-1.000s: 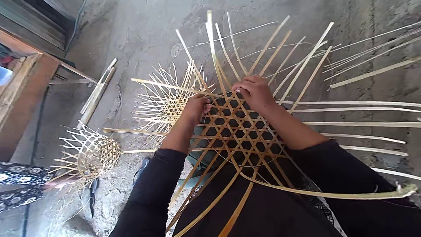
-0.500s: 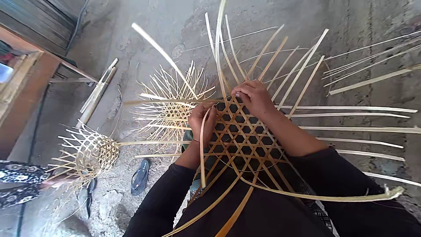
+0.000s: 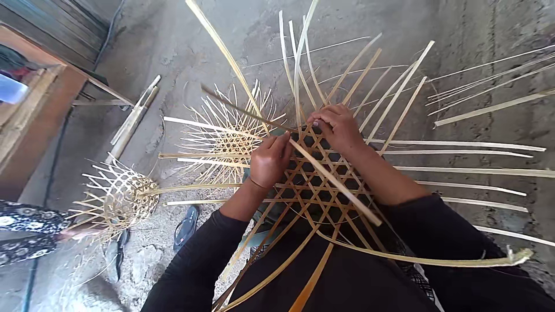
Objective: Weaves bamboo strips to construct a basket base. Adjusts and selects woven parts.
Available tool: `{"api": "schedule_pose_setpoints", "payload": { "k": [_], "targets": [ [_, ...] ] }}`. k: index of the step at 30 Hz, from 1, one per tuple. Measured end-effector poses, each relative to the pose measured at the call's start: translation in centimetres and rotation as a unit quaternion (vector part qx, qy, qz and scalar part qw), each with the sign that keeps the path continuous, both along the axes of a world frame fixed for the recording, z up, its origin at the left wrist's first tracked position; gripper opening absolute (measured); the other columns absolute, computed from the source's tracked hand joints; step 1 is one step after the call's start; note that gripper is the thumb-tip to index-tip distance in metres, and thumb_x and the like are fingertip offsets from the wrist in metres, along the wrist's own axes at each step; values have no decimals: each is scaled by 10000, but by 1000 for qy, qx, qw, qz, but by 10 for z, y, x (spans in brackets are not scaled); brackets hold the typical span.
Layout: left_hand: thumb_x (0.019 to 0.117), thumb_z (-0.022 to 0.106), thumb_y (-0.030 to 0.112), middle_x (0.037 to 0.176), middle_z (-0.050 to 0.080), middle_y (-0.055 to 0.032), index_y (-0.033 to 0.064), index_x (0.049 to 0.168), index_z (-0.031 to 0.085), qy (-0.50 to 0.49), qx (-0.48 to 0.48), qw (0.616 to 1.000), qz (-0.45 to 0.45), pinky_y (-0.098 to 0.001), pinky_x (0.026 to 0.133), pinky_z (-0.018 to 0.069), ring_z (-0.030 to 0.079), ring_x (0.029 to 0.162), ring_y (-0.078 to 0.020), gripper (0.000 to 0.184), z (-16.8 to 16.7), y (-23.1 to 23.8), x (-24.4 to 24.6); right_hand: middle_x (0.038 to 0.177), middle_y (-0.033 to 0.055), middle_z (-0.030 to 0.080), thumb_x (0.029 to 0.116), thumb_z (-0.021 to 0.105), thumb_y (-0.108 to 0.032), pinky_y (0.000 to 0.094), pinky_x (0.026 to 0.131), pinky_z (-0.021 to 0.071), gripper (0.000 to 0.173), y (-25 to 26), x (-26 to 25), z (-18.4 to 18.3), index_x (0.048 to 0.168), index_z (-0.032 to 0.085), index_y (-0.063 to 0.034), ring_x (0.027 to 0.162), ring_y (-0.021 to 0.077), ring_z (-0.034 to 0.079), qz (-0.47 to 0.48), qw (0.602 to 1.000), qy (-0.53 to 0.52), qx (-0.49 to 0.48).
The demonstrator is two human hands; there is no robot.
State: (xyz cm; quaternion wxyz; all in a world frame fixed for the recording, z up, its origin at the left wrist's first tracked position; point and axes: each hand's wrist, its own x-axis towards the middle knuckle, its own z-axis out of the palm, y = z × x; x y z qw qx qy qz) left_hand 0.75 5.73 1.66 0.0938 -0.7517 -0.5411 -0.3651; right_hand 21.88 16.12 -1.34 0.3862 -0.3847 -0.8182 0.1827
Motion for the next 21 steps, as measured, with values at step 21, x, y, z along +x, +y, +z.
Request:
{"api": "schedule_pose_setpoints", "payload": {
  "k": [21],
  "targets": [
    [937, 752, 256, 940, 708, -165, -8, 1082, 678, -68, -440, 886, 129, -517, 801, 578, 707, 846, -288, 311, 45, 77, -22, 1097, 100, 746, 1013, 604, -111, 584, 1030, 463, 194, 8, -1, 9, 1114, 770, -113, 1110, 324, 672, 4, 998, -65, -22]
  ]
}}
